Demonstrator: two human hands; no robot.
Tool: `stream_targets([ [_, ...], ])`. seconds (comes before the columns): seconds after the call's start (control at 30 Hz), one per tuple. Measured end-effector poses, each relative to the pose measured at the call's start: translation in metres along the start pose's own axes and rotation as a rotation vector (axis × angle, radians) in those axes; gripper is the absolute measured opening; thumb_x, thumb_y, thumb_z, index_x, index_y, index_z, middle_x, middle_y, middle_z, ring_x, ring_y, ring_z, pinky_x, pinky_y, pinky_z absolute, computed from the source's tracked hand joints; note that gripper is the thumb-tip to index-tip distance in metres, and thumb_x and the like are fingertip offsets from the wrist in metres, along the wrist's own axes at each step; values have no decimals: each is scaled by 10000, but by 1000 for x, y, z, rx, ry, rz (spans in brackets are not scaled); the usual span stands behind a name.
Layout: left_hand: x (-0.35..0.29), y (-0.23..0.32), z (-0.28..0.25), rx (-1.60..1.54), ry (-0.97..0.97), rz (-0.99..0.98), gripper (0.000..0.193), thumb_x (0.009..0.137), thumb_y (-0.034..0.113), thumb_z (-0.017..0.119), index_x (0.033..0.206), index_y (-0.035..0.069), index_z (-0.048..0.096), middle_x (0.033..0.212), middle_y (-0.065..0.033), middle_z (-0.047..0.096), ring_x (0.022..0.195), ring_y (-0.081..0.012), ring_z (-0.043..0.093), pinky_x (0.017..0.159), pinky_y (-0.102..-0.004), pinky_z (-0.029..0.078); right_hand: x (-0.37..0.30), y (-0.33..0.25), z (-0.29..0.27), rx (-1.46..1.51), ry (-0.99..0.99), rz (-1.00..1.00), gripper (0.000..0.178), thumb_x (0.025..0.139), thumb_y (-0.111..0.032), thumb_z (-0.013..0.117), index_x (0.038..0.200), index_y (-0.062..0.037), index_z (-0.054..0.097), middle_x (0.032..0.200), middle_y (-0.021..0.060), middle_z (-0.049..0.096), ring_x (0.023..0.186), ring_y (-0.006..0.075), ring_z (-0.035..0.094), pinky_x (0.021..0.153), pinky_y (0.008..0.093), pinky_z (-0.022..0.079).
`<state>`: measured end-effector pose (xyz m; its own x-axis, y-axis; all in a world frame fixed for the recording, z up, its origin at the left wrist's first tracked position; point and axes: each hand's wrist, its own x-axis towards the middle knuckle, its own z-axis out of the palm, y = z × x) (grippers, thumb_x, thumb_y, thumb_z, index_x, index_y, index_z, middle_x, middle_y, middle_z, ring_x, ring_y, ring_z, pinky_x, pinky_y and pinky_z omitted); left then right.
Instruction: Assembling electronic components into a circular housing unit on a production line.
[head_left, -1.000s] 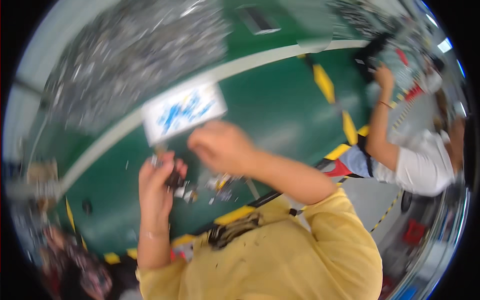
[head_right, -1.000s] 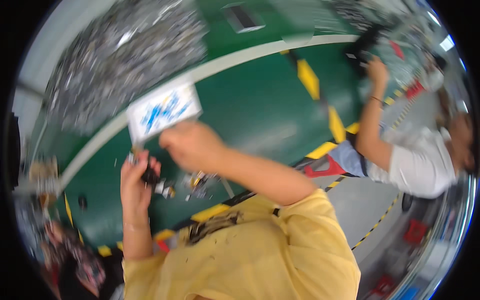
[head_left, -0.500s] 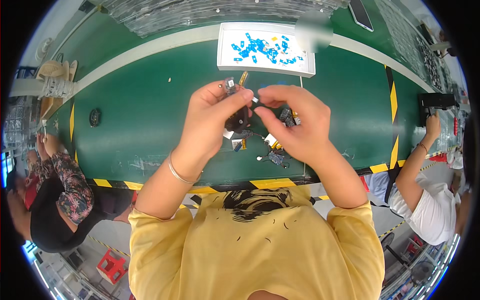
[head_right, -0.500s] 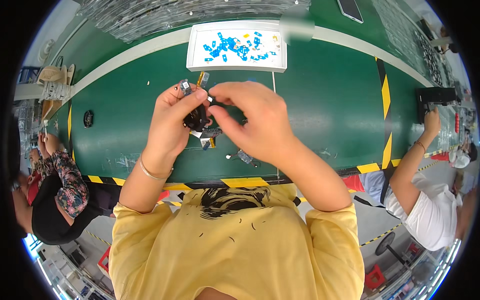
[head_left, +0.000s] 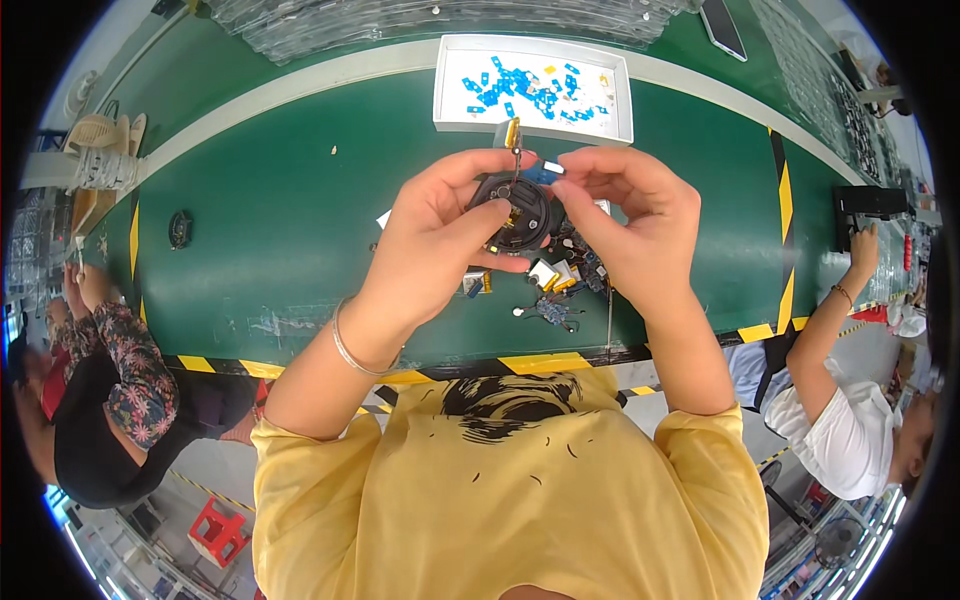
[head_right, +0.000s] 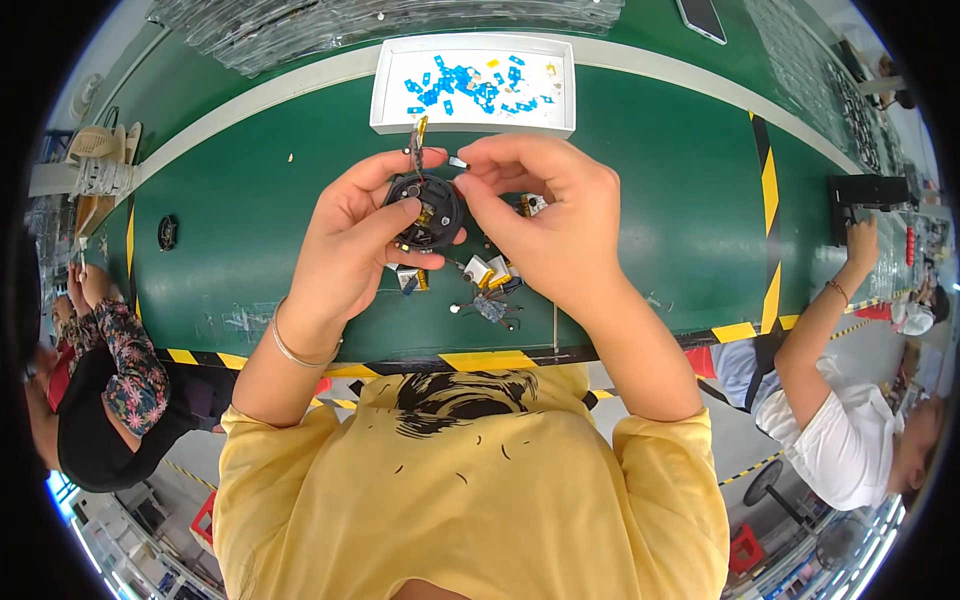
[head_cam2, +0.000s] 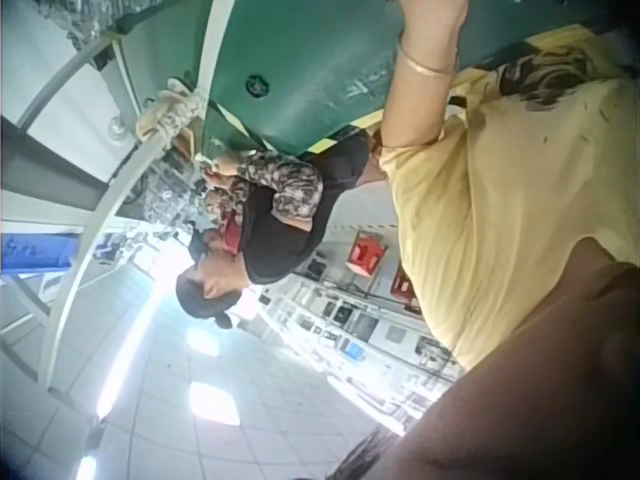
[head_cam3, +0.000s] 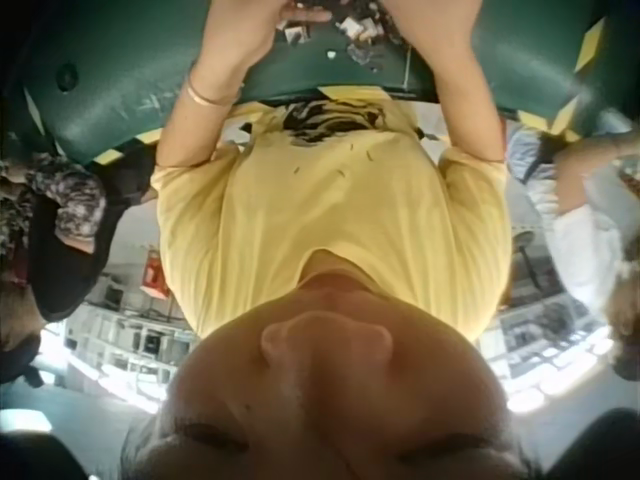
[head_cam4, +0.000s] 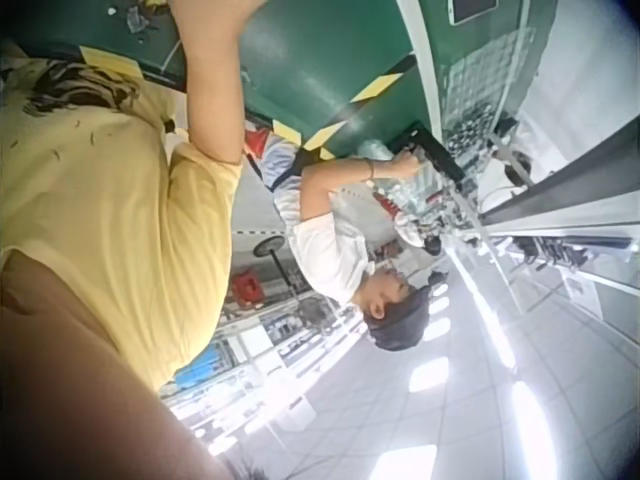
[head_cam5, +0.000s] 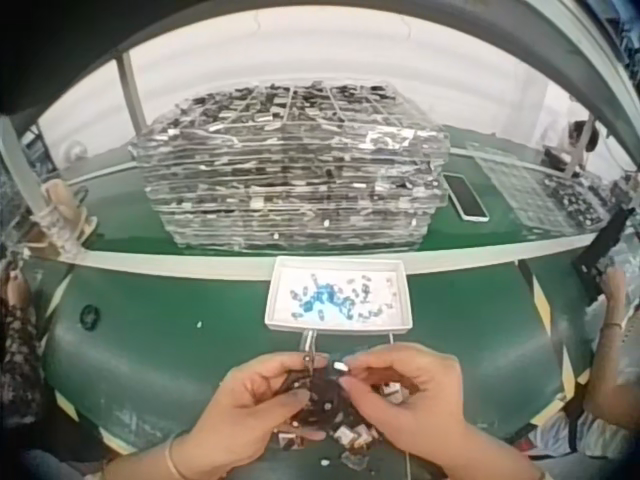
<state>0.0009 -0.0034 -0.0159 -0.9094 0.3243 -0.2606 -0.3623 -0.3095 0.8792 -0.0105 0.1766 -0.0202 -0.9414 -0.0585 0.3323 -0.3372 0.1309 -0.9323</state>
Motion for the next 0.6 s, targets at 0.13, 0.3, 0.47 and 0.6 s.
stream_targets([
  [0.13, -1, -2, 2, 14, 25, 52, 352, 923, -4, 460, 1273, -15, 497, 1109, -150, 642, 891, -235, 686, 665, -302, 615, 0, 1, -4, -73, 5, 14, 151, 764, 52, 691, 906, 0, 677, 843, 71, 685, 745, 121, 676, 666, 239, 558],
  [0.3, 0, -8, 4, -30, 67, 74, 326, 931, -12, 458, 1253, -34, 502, 1116, -137, 634, 920, -214, 674, 722, -321, 613, -4, 0, 1, 215, -99, 198, 141, 752, 65, 694, 880, 10, 672, 884, 58, 659, 765, 101, 620, 698, 234, 511],
  [0.47, -3, -13, 8, -109, 57, 83, 315, 927, -28, 458, 1236, -46, 517, 1122, -134, 623, 955, -185, 659, 778, -334, 605, -5, 5, 10, -119, -76, 1, 178, 687, 38, 703, 849, -33, 680, 863, 67, 634, 765, 149, 598, 668, 266, 497],
  [0.6, -3, -12, 8, -133, 42, 92, 324, 926, -32, 461, 1246, -48, 511, 1131, -131, 622, 953, -177, 659, 784, -325, 602, -6, 6, 14, -158, -36, -69, 165, 692, 34, 703, 844, -25, 678, 858, 75, 636, 773, 168, 625, 670, 272, 520],
])
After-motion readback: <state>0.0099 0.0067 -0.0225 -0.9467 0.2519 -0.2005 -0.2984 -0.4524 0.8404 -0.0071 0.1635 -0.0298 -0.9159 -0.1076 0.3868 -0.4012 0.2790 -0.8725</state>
